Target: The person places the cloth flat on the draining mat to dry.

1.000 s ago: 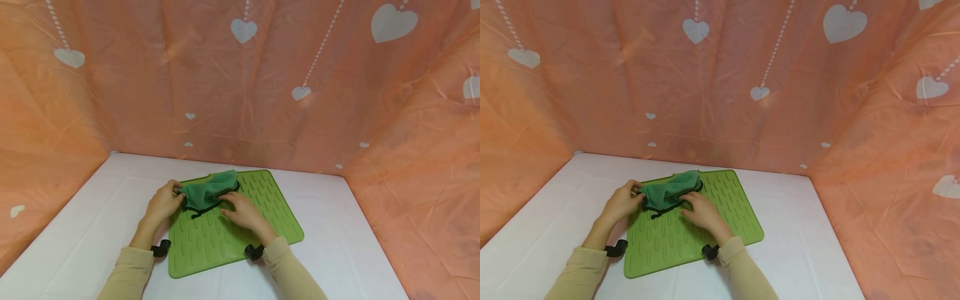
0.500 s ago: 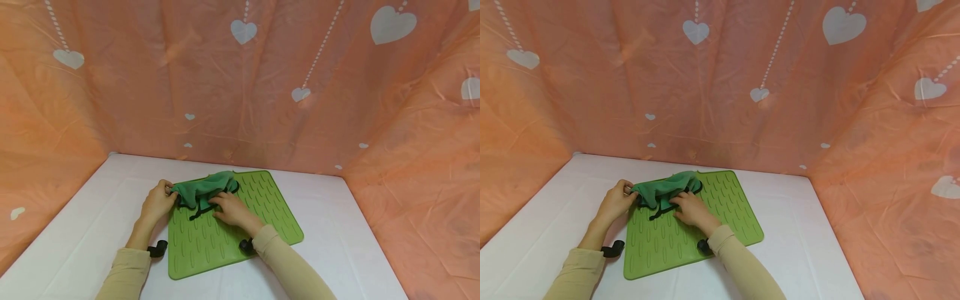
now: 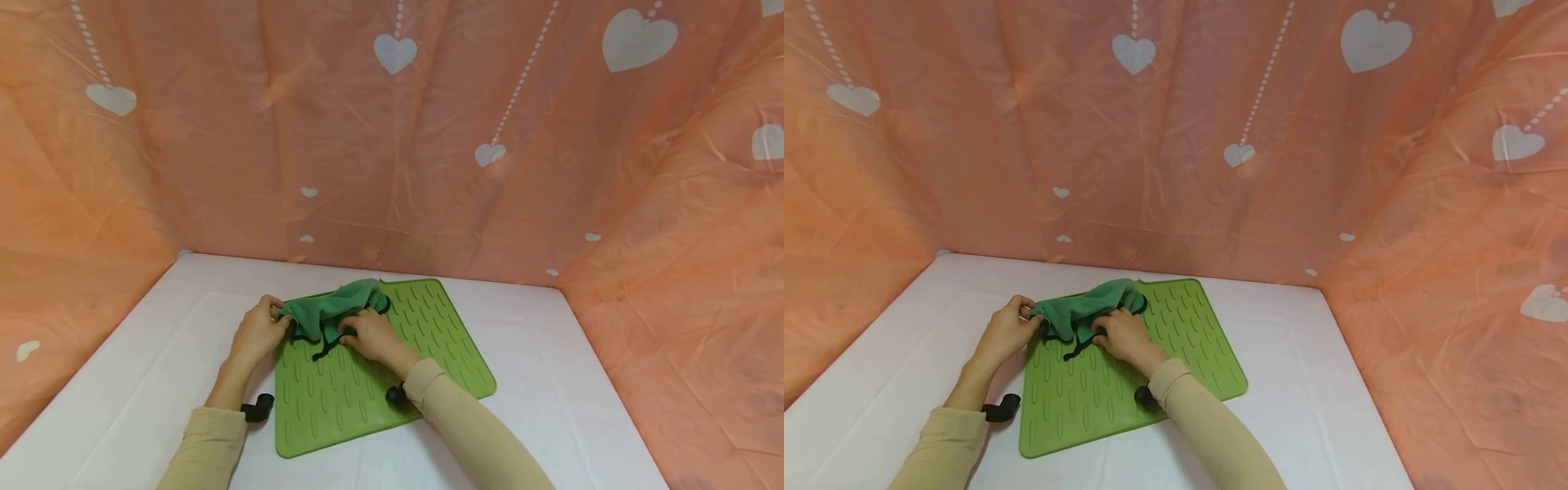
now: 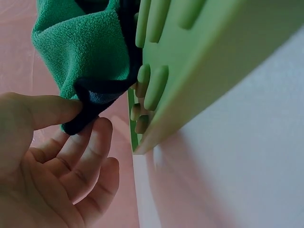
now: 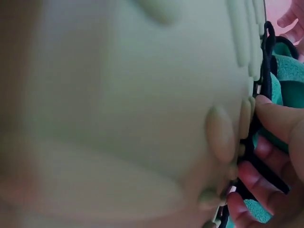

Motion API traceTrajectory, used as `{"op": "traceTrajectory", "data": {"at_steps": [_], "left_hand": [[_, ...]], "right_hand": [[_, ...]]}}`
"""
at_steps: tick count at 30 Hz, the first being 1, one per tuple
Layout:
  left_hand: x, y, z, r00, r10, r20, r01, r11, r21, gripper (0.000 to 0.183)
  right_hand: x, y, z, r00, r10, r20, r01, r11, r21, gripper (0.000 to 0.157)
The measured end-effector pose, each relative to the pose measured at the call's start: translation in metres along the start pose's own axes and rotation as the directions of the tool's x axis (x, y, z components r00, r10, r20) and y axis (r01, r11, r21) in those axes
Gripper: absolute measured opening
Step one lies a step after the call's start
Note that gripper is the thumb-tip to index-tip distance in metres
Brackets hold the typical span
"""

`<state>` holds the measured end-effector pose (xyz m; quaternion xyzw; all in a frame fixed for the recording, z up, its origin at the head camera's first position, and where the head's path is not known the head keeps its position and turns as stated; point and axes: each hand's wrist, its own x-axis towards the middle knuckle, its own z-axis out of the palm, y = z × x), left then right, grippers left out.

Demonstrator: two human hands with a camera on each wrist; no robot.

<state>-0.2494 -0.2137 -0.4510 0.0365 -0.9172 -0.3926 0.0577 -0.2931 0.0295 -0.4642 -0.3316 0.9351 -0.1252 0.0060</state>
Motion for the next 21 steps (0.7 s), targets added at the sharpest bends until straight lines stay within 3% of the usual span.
{"op": "traceTrajectory", "data": {"at_steps": [10,16,21], "left_hand": [[-0.001,0.000,0.001,1.000,0.016,-0.012,-0.016,1.000,0.000,0.035],[-0.001,0.001,-0.002,0.999,0.053,-0.005,-0.053,0.999,-0.001,0.035],[-0.002,0.004,-0.007,0.996,0.088,0.008,-0.088,0.996,0.005,0.032]], "right_hand": [[-0.013,0.011,-0.003,0.994,-0.063,-0.087,0.070,0.994,0.082,0.020],[-0.033,0.030,-0.013,0.975,-0.084,-0.205,0.115,0.983,0.145,0.019],[-0.054,0.051,-0.026,0.957,-0.073,-0.281,0.116,0.983,0.140,0.019]]}}
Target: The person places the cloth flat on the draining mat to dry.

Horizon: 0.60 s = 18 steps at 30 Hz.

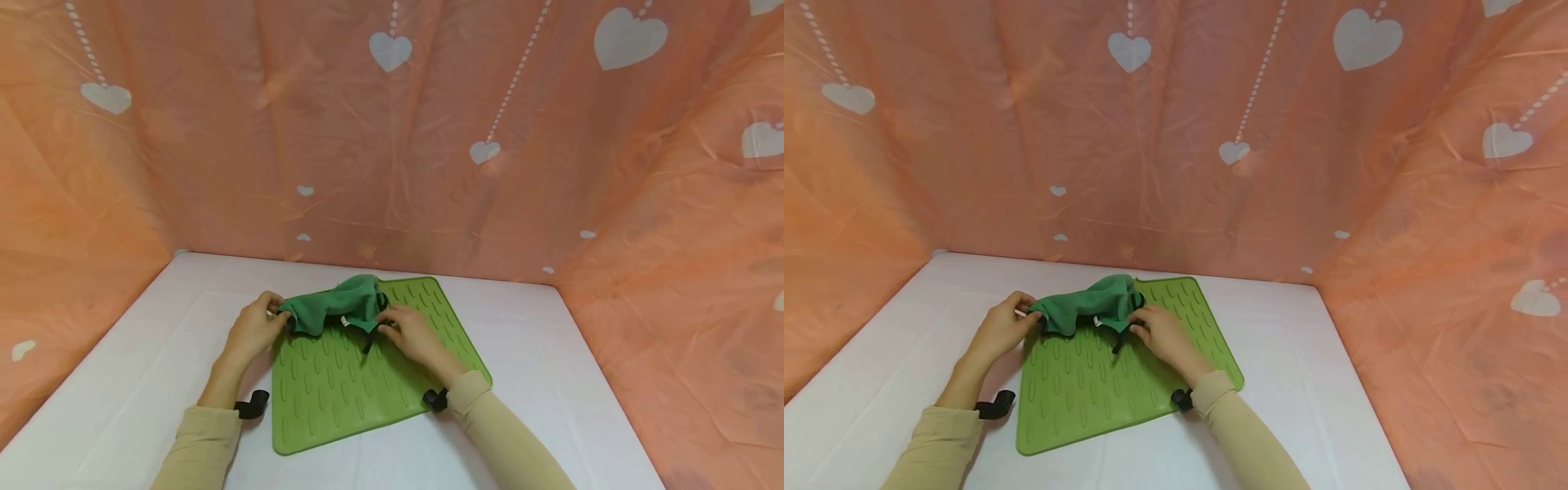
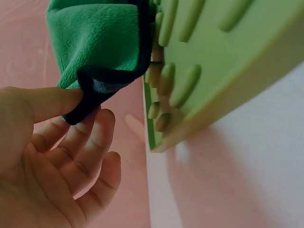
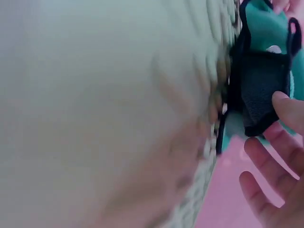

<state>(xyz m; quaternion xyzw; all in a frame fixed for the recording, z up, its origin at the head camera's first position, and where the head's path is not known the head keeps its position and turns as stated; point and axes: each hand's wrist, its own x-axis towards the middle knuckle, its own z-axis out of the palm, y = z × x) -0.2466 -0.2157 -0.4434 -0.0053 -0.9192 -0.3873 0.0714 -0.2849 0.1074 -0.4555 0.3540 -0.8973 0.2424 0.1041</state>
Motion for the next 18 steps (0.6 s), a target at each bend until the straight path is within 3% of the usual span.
{"op": "traceTrajectory", "data": {"at_steps": [6,10,14,18], "left_hand": [[-0.002,0.007,-0.001,0.999,0.038,0.034,-0.037,0.999,-0.016,0.030],[-0.004,0.014,-0.004,0.991,0.114,0.070,-0.115,0.993,-0.002,0.026],[-0.008,0.025,-0.006,0.968,0.222,0.120,-0.226,0.974,0.028,0.018],[-0.013,0.035,-0.006,0.938,0.288,0.190,-0.304,0.951,0.062,0.015]], "right_hand": [[-0.022,0.023,-0.026,0.997,0.020,-0.070,-0.021,1.000,-0.010,0.015],[-0.040,0.038,-0.042,0.993,0.086,-0.076,-0.090,0.994,-0.059,0.015],[-0.055,0.052,-0.058,0.989,0.121,-0.087,-0.128,0.989,-0.077,0.017],[-0.067,0.065,-0.069,0.991,0.103,-0.086,-0.110,0.990,-0.083,0.016]]}}
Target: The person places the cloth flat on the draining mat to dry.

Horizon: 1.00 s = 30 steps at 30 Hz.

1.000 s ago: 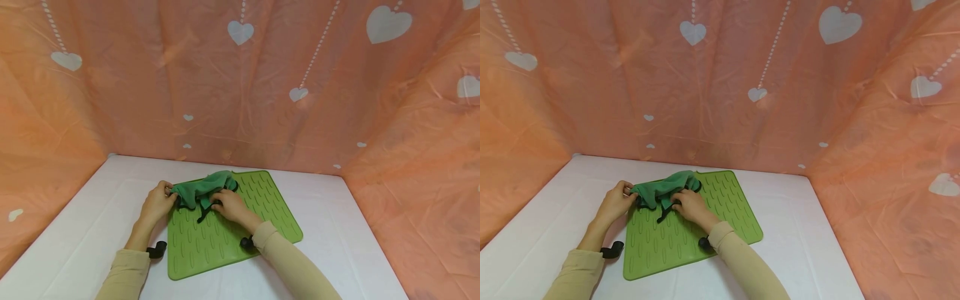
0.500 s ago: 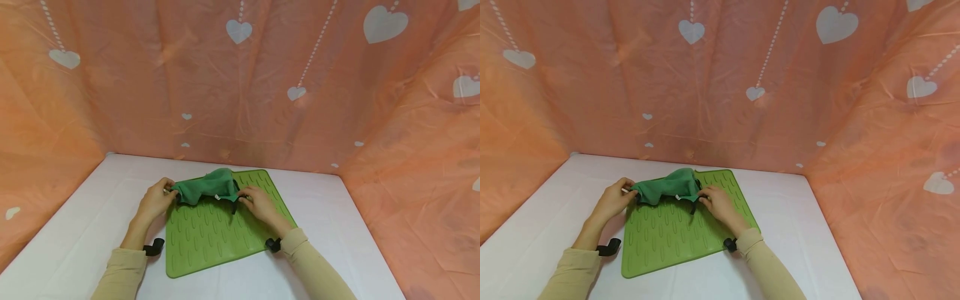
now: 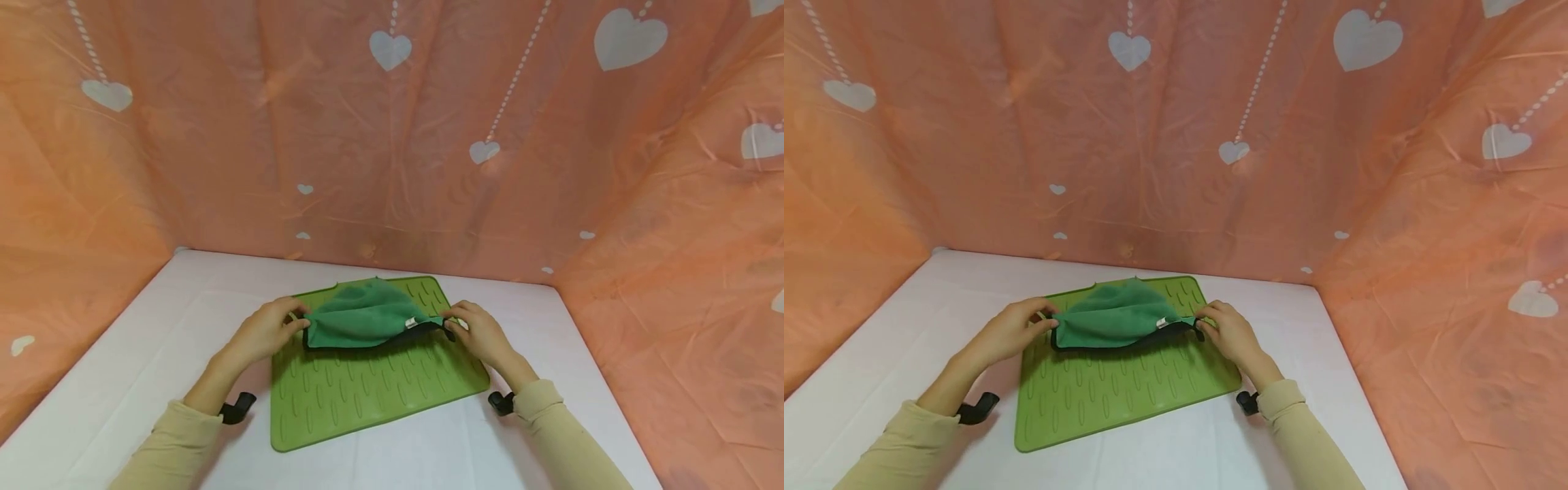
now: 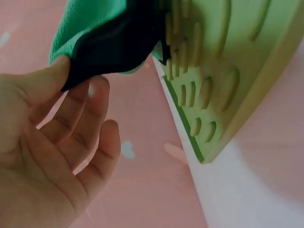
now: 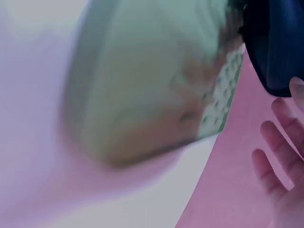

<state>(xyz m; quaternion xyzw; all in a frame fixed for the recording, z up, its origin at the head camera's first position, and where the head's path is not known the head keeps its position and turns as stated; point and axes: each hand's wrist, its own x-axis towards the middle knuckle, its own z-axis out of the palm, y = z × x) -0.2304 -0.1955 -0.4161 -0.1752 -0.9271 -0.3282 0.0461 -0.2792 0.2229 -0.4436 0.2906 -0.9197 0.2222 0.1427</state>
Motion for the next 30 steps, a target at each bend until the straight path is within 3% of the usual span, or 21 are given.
{"op": "traceTrajectory", "data": {"at_steps": [7,15,19,24,26,30], "left_hand": [[-0.007,0.009,0.015,0.984,0.131,0.122,-0.149,0.978,0.148,0.010],[-0.016,0.005,0.032,0.935,0.268,0.231,-0.319,0.921,0.222,0.008],[-0.017,0.002,0.035,0.921,0.310,0.235,-0.364,0.899,0.244,0.011],[-0.020,0.004,0.038,0.908,0.375,0.187,-0.416,0.861,0.294,0.015],[-0.022,0.006,0.039,0.889,0.429,0.159,-0.458,0.836,0.303,0.017],[-0.026,0.011,0.041,0.828,0.540,0.153,-0.560,0.784,0.268,0.019]], "right_hand": [[-0.018,0.018,-0.009,0.994,-0.077,0.075,0.080,0.996,-0.034,0.016],[-0.034,0.030,-0.008,0.976,-0.130,0.177,0.141,0.989,-0.051,0.015],[-0.039,0.030,-0.008,0.966,-0.135,0.220,0.149,0.988,-0.048,0.021],[-0.042,0.025,-0.011,0.967,-0.113,0.227,0.123,0.992,-0.034,0.029],[-0.044,0.020,-0.013,0.969,-0.106,0.224,0.114,0.993,-0.023,0.029],[-0.047,0.009,-0.015,0.967,-0.115,0.228,0.115,0.993,0.010,0.023]]}}
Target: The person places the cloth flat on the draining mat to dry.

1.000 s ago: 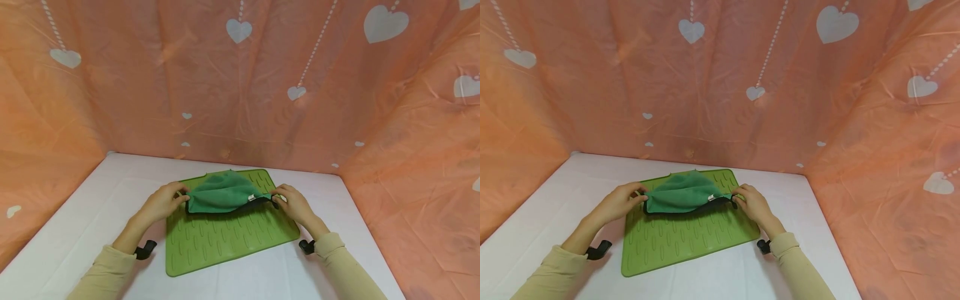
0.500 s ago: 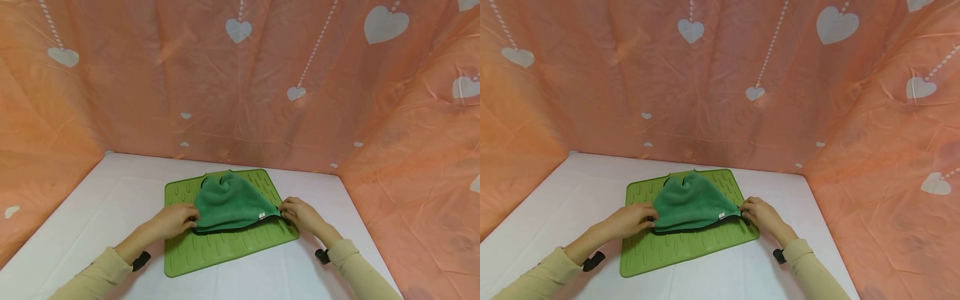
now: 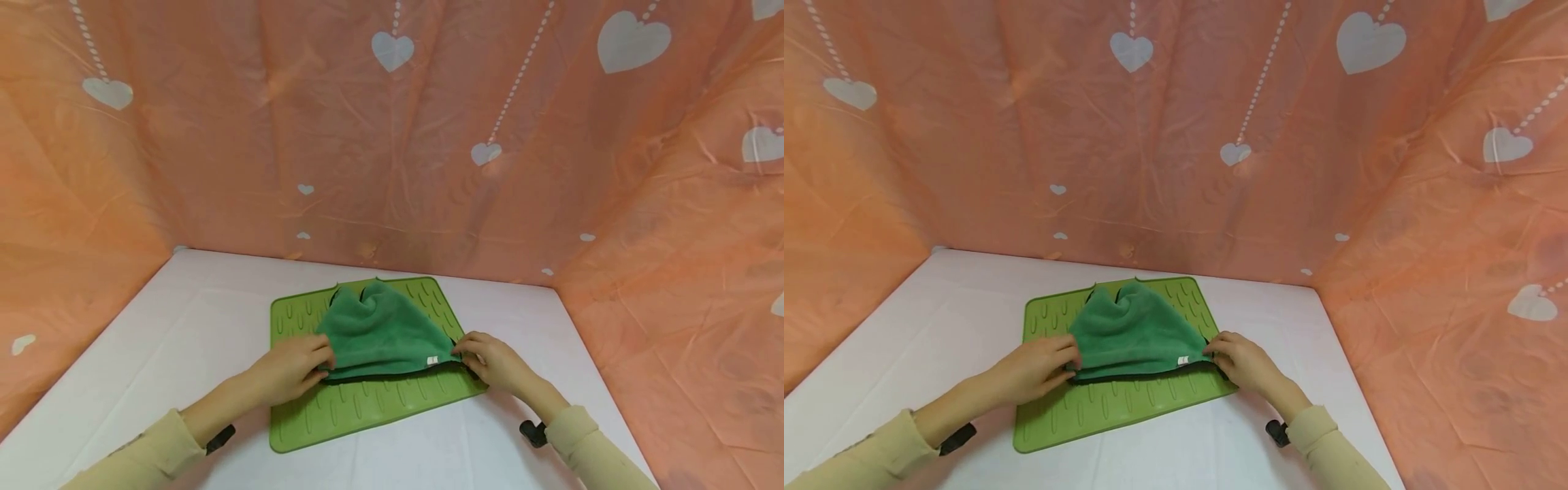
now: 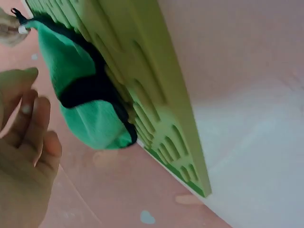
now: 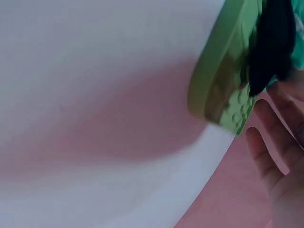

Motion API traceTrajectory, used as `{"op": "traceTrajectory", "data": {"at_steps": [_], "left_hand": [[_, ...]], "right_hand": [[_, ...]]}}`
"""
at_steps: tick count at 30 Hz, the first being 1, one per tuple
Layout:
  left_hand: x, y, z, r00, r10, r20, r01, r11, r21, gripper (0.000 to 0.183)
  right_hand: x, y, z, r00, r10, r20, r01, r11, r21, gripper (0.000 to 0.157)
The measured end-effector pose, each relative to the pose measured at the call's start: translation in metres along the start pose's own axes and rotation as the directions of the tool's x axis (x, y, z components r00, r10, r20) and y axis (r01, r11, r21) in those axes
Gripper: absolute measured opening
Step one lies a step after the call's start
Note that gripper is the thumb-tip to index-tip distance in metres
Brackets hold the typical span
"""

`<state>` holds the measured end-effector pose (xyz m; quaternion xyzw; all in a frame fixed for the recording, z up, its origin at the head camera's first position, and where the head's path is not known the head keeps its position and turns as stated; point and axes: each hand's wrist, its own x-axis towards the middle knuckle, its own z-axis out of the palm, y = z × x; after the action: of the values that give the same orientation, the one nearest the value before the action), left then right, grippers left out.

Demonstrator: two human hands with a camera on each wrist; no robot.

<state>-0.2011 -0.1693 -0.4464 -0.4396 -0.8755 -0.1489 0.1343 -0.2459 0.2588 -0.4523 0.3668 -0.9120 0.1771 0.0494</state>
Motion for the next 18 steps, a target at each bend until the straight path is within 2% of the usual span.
{"op": "traceTrajectory", "data": {"at_steps": [2,4,10,13,18], "left_hand": [[0.001,0.002,0.001,0.999,0.047,0.023,-0.047,0.999,-0.019,0.018],[0.002,0.004,0.004,0.996,0.059,0.071,-0.058,0.998,-0.017,0.017],[0.004,-0.004,0.013,0.987,0.012,0.160,-0.022,0.998,0.063,0.017],[0.004,-0.010,0.015,0.984,-0.007,0.180,-0.003,0.999,0.052,0.019],[0.004,-0.015,0.018,0.980,-0.002,0.198,-0.005,0.999,0.034,0.017]], "right_hand": [[-0.001,-0.004,0.002,1.000,-0.016,0.010,0.016,1.000,0.006,0.019],[-0.001,-0.008,0.004,0.999,-0.021,0.026,0.021,1.000,-0.003,0.016],[-0.001,-0.011,0.013,0.997,-0.045,0.056,0.047,0.998,-0.031,0.017],[-0.001,-0.010,0.015,0.997,-0.057,0.057,0.059,0.998,-0.037,0.019],[0.000,-0.007,0.019,0.996,-0.074,0.052,0.076,0.996,-0.040,0.021]]}}
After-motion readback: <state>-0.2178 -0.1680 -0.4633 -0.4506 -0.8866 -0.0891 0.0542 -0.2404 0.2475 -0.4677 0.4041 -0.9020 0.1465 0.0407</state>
